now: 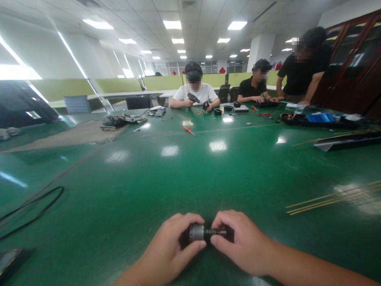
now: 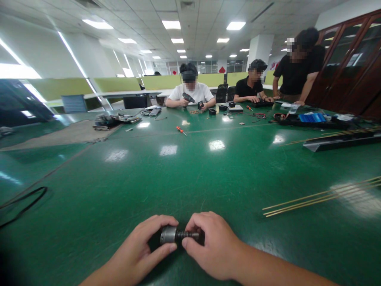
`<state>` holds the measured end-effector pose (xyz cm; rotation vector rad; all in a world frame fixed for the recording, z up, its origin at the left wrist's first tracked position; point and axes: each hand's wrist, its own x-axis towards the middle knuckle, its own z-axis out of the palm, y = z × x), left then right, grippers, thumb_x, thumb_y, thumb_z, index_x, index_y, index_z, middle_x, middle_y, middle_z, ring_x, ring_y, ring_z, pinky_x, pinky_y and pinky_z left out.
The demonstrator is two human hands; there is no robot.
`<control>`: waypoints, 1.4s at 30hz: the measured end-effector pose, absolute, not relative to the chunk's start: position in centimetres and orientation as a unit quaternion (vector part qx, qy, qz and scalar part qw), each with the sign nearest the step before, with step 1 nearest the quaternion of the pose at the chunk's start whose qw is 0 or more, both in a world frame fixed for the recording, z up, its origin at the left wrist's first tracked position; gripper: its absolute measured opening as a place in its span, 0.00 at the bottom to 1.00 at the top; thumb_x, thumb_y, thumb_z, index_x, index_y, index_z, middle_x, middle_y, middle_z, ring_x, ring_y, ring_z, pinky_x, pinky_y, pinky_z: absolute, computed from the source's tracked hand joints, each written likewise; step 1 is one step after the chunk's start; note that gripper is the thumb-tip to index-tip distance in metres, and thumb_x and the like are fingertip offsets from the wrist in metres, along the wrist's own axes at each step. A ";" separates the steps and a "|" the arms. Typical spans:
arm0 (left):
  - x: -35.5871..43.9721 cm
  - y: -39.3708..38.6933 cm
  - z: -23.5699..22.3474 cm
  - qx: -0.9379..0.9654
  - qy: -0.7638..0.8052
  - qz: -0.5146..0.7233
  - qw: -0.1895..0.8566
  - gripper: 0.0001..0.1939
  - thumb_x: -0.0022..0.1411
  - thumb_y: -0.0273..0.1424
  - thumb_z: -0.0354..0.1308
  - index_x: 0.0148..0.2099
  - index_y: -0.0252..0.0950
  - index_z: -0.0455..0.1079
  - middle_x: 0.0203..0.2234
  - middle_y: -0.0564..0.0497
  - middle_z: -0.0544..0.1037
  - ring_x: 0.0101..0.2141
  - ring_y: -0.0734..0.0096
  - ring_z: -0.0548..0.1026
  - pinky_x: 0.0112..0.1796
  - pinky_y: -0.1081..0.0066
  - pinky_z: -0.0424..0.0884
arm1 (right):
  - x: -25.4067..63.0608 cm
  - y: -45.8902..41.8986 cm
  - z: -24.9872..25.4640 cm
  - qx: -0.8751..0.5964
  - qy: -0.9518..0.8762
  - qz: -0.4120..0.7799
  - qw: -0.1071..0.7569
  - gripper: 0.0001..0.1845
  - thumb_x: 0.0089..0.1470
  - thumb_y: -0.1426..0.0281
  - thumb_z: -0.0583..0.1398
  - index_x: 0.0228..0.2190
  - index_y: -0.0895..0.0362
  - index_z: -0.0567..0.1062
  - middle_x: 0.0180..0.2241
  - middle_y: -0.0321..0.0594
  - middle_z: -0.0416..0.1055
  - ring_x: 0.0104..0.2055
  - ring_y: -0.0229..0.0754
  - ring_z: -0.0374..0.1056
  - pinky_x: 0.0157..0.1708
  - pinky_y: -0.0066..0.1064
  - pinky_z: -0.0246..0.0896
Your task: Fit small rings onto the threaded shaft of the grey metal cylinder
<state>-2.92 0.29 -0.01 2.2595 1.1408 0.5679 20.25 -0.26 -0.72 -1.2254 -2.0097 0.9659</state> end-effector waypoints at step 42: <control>-3.3 0.6 -0.4 0.834 0.422 0.228 0.273 0.14 0.68 0.37 0.56 0.56 0.47 0.67 0.44 0.52 0.78 0.43 0.64 0.76 0.45 0.66 0.71 | 20.4 -0.1 -1.2 -0.442 -0.735 0.391 0.334 0.06 0.57 0.68 0.61 0.29 0.56 0.73 0.24 0.30 0.68 0.28 0.36 0.64 0.30 0.27 0.53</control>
